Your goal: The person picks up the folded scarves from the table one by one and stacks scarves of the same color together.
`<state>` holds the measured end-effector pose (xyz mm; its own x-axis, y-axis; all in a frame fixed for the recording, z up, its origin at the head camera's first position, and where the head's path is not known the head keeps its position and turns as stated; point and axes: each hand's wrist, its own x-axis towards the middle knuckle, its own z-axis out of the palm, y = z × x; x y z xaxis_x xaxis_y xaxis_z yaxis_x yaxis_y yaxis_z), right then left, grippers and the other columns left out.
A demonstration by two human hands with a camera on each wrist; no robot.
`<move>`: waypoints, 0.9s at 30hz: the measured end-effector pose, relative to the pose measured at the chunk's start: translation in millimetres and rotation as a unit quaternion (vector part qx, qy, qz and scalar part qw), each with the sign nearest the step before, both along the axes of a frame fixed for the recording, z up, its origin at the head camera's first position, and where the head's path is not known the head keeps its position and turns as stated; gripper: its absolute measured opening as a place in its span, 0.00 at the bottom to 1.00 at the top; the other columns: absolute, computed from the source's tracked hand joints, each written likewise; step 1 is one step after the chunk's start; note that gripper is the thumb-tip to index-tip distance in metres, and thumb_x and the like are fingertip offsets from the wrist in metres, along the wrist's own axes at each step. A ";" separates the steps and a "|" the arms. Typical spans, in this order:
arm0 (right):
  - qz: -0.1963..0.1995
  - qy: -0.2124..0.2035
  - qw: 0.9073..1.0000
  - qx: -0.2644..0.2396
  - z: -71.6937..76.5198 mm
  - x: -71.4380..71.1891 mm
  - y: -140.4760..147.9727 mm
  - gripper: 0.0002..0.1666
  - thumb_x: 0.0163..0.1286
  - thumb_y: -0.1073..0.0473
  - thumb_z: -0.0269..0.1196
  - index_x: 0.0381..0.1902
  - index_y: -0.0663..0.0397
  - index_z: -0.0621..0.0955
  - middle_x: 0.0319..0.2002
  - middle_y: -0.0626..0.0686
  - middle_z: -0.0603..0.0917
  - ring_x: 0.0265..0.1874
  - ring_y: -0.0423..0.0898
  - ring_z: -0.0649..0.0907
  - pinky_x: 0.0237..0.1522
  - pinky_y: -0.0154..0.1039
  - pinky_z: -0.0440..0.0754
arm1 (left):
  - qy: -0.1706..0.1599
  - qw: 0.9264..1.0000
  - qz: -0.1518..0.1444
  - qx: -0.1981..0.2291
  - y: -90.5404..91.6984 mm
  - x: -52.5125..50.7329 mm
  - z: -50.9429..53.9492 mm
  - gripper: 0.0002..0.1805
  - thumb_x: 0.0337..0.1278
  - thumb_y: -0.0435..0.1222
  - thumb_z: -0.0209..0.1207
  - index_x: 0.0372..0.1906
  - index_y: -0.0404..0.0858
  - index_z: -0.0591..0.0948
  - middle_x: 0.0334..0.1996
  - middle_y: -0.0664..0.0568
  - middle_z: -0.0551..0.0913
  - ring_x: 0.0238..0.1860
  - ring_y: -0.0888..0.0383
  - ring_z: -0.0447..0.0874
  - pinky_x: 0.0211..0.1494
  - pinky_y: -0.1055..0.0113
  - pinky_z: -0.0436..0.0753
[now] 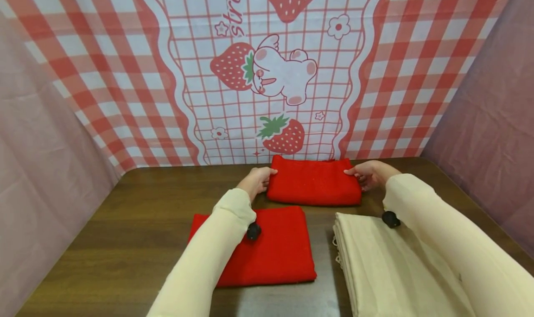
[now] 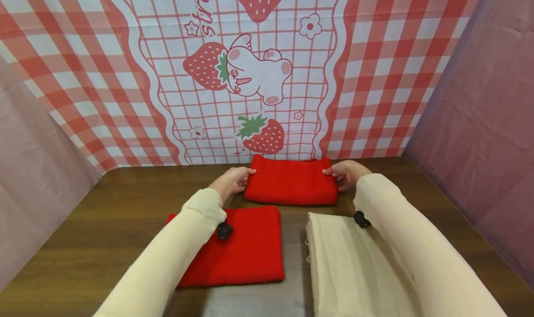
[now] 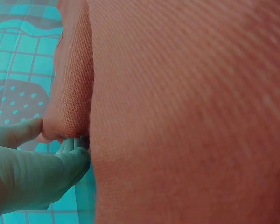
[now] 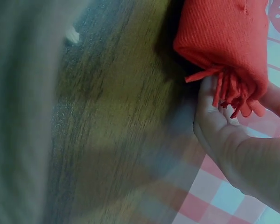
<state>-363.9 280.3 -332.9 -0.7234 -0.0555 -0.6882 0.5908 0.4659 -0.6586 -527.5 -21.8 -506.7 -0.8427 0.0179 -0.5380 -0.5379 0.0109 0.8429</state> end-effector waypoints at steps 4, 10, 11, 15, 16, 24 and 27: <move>0.004 0.000 1.000 0.003 -0.4 0.4 0.3 0.44 0.77 0.48 0.44 0.72 0.75 0.40 0.70 0.71 0.52 0.62 0.58 0.63 0.72 0.48 0.66 | 0.008 1.000 0.004 -0.006 2.2 15.7 14.3 0.29 0.46 0.39 0.70 0.54 0.40 0.71 0.35 0.48 0.86 0.37 0.53 0.84 0.41 0.59 0.84; -0.004 0.010 1.000 0.006 -1.3 2.1 -1.8 0.39 0.75 0.47 0.46 0.67 0.73 0.51 0.57 0.64 0.63 0.56 0.55 0.66 0.63 0.48 0.74 | 0.034 0.999 0.002 -0.016 3.2 51.9 46.4 0.16 0.48 0.38 0.68 0.40 0.38 0.76 0.17 0.53 0.78 0.22 0.56 0.77 0.29 0.66 0.78; -0.006 0.010 1.000 0.005 -1.5 2.0 -2.2 0.38 0.75 0.47 0.47 0.66 0.72 0.52 0.57 0.64 0.63 0.56 0.55 0.66 0.60 0.47 0.76 | 0.036 0.999 0.002 -0.020 3.3 67.3 61.9 0.15 0.49 0.37 0.68 0.40 0.38 0.76 0.16 0.54 0.76 0.22 0.57 0.76 0.28 0.67 0.77; -0.021 0.005 1.000 -0.001 -2.1 1.5 -1.8 0.33 0.74 0.47 0.47 0.61 0.69 0.56 0.57 0.64 0.63 0.55 0.56 0.66 0.53 0.44 0.77 | 0.035 0.998 0.011 -0.047 6.1 114.8 111.1 0.17 0.51 0.35 0.66 0.45 0.35 0.76 0.13 0.56 0.67 0.19 0.59 0.67 0.27 0.70 0.70; -0.023 0.004 1.000 -0.002 -2.2 1.5 -1.8 0.33 0.74 0.47 0.47 0.61 0.69 0.55 0.57 0.64 0.63 0.55 0.55 0.66 0.54 0.44 0.77 | 0.032 0.998 0.018 -0.058 7.7 125.7 122.6 0.19 0.54 0.35 0.64 0.49 0.34 0.74 0.13 0.56 0.65 0.19 0.60 0.65 0.28 0.70 0.69; -0.015 0.008 1.000 -0.024 -14.3 -11.5 12.0 0.42 0.74 0.47 0.51 0.72 0.69 0.50 0.66 0.65 0.62 0.63 0.56 0.66 0.72 0.48 0.65 | 0.042 0.998 0.025 -0.048 6.3 148.8 143.2 0.22 0.57 0.32 0.61 0.56 0.32 0.72 0.13 0.58 0.66 0.19 0.63 0.65 0.27 0.73 0.67; -0.021 -0.011 0.998 -0.054 -46.7 -51.0 41.7 0.47 0.67 0.45 0.60 0.71 0.66 0.55 0.65 0.65 0.66 0.61 0.57 0.70 0.69 0.48 0.70 | 0.043 0.998 0.023 -0.038 5.1 149.9 145.4 0.17 0.56 0.31 0.60 0.51 0.33 0.74 0.14 0.58 0.68 0.18 0.63 0.66 0.27 0.73 0.69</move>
